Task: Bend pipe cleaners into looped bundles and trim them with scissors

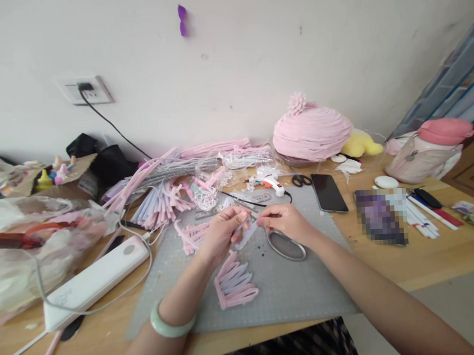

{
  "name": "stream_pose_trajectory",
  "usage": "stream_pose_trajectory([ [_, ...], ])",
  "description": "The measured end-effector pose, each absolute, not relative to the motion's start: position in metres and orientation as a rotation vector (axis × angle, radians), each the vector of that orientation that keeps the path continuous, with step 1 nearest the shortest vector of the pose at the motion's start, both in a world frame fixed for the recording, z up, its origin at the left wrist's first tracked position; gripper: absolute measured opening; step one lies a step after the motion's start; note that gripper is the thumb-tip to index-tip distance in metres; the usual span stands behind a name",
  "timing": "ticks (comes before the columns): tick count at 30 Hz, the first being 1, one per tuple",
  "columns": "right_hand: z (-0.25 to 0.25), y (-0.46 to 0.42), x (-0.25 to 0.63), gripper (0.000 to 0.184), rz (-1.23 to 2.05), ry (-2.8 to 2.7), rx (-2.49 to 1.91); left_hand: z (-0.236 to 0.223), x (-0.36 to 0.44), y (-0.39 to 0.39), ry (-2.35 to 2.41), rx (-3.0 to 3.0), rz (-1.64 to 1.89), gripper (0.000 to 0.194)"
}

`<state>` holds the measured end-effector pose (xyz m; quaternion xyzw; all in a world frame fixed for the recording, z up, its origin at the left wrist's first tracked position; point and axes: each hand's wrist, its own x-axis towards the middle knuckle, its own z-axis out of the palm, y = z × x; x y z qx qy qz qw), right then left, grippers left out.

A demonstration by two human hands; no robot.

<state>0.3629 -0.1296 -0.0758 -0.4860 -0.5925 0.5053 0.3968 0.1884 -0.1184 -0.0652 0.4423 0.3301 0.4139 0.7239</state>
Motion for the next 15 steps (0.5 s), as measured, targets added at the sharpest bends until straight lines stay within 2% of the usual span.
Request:
stream_pose_trajectory([
  [6,-0.077,-0.134,0.351,0.021,1.257,-1.456,-1.212,-0.064,0.192,-0.124,0.797,0.973,0.843,0.028],
  [15,-0.077,-0.138,0.345,0.021,1.308,-1.362,-1.15,-0.065,0.195,-0.124,0.836,1.096,0.826,0.026],
])
